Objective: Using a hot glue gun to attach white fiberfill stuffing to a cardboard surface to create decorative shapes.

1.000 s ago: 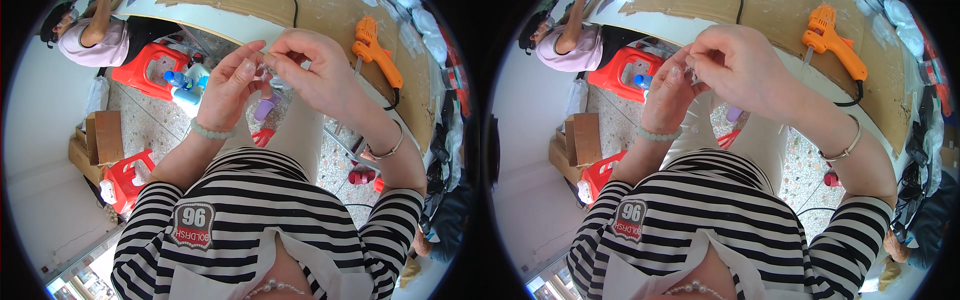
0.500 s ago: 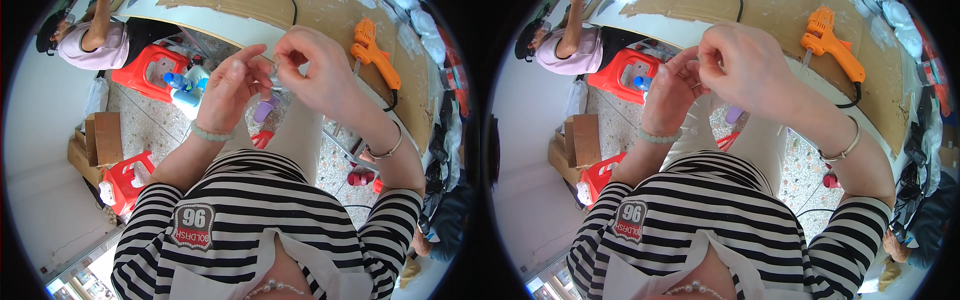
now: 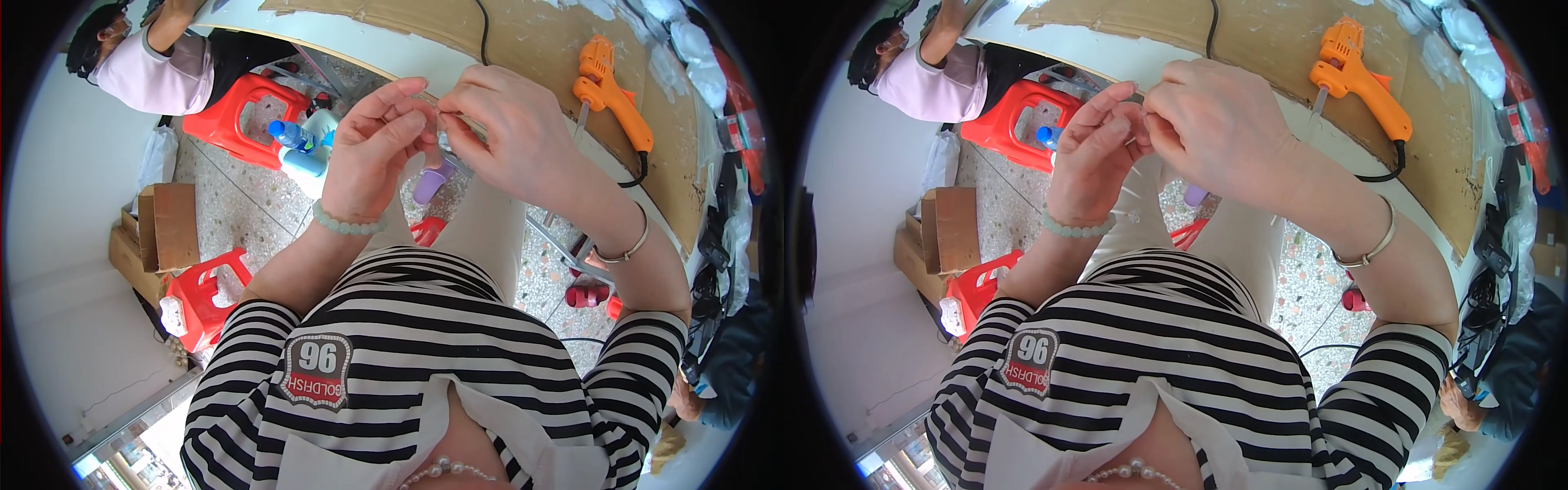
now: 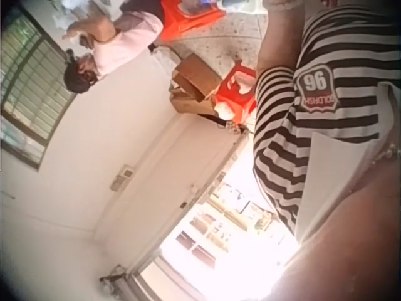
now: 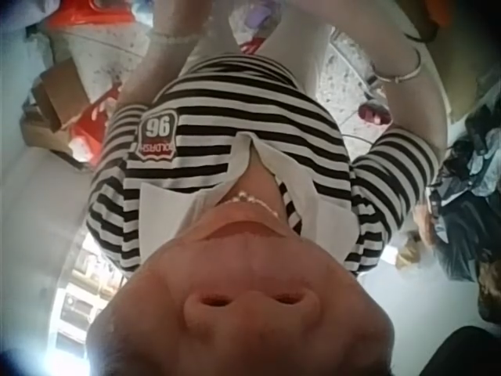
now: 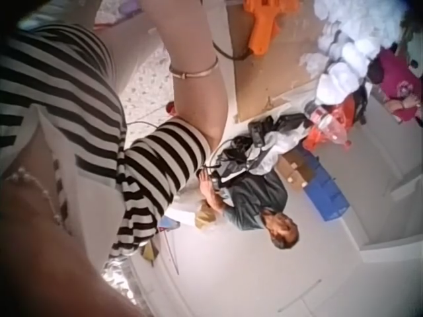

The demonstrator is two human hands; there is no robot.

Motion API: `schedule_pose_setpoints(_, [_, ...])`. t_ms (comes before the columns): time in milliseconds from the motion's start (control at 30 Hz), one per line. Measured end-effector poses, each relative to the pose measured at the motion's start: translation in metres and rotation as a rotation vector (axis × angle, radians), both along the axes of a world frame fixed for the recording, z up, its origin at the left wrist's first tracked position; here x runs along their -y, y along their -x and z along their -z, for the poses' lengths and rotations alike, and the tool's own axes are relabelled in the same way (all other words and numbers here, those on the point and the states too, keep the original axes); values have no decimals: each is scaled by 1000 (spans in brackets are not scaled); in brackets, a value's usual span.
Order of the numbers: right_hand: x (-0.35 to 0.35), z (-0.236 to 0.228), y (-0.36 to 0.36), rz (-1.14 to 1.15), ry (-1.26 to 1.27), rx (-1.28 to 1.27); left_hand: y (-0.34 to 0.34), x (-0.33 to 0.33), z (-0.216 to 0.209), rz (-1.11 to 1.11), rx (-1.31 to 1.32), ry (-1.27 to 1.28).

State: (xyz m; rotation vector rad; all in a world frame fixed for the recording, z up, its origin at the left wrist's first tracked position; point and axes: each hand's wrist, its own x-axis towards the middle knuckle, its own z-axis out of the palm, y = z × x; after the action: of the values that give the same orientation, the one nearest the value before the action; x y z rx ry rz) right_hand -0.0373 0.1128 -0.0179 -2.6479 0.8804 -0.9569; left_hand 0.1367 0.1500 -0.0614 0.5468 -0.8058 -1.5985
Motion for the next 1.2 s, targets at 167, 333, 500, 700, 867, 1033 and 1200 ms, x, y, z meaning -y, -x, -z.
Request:
schedule_pose_setpoints(167, [1,2,0,-5,189,-41,5,0,-5,-135,197,76])
schedule_pose_setpoints(333, [1,3,-1,-31,325,-51,9,-5,-10,-209,357,132])
schedule_pose_setpoints(500, [0,-1,-1,-45,391,-32,8,-6,-12,-183,317,115])
schedule_pose_setpoints(700, [5,-4,2,8,299,72,1,-3,-10,-193,200,76])
schedule_pose_setpoints(867, [5,1,0,-82,349,58,0,-2,-9,-128,48,-20])
schedule_pose_setpoints(1033, [0,-1,-1,-123,495,-102,2,-4,-9,-124,52,-177])
schedule_pose_setpoints(1200, [-1,-1,-2,-136,519,-140,2,-4,-7,-114,107,-209])
